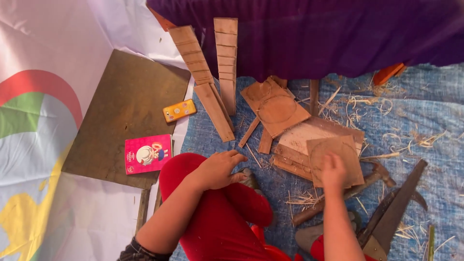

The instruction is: Shaving and cutting thin wooden sticks using a curved hand tool while sitting on the floor.

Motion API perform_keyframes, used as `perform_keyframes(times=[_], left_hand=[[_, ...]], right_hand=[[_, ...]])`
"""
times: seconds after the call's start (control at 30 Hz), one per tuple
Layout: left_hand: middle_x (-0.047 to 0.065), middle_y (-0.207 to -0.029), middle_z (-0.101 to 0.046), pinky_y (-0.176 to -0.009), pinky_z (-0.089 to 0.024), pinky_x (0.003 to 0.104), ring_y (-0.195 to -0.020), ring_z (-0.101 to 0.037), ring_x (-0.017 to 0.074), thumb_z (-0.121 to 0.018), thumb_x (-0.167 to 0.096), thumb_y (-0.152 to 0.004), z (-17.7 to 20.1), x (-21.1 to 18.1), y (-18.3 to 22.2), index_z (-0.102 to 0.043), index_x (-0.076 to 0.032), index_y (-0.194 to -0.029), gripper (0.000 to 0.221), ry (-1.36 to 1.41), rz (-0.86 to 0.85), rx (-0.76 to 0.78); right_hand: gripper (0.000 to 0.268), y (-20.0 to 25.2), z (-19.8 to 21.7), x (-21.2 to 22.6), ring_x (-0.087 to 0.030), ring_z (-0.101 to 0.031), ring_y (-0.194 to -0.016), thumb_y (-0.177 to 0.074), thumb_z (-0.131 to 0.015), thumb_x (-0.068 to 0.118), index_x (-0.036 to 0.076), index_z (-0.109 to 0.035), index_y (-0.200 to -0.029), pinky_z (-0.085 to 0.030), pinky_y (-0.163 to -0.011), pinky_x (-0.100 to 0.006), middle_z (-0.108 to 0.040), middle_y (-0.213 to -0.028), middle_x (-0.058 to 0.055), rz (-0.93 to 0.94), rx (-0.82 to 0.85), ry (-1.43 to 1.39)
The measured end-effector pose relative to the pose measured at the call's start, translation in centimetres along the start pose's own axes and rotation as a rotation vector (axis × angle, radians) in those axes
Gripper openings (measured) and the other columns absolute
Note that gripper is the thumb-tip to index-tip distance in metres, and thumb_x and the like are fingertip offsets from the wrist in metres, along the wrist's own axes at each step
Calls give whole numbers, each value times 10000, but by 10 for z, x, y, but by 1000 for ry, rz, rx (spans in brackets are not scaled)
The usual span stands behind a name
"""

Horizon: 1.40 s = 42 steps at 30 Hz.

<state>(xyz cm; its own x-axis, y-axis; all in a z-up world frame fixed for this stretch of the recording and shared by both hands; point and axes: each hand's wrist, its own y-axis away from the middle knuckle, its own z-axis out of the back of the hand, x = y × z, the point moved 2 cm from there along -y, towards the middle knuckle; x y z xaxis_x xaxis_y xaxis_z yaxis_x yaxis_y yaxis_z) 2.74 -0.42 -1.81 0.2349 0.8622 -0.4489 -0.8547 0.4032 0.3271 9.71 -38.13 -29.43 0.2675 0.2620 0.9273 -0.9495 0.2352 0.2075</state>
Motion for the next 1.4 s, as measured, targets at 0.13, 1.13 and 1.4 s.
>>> perform_keyframes(times=[0.13,1.13,1.4], left_hand=[[139,-1220,-659,-939,-503,509,-1111,-657,367,-668,-431,-932,-13,7,-7,-605,-113,-1333,516,-29,-88,43],[123,-1089,-693,-796,-499,536,-872,-690,306,-546,-219,-990,-260,116,-214,-765,-122,-1074,254,-670,-57,155],[95,-1115,-728,-704,-466,419,-873,-660,263,-590,-188,-977,-291,121,-218,-769,-132,-1053,201,-1009,-329,193]], right_hand=[[436,13,81,-46,-431,-568,-1138,-1033,-737,226,-20,-551,-1340,-442,-983,-470,-586,-1231,-257,283,-545,529],[96,19,90,-78,-7,-598,-803,-1104,-616,265,235,-557,-1173,-510,-589,-157,-644,-1038,64,-430,-333,-294],[202,37,65,-39,-62,-579,-829,-1073,-638,311,160,-553,-1176,-517,-654,-187,-621,-1050,27,-424,-361,-205]])
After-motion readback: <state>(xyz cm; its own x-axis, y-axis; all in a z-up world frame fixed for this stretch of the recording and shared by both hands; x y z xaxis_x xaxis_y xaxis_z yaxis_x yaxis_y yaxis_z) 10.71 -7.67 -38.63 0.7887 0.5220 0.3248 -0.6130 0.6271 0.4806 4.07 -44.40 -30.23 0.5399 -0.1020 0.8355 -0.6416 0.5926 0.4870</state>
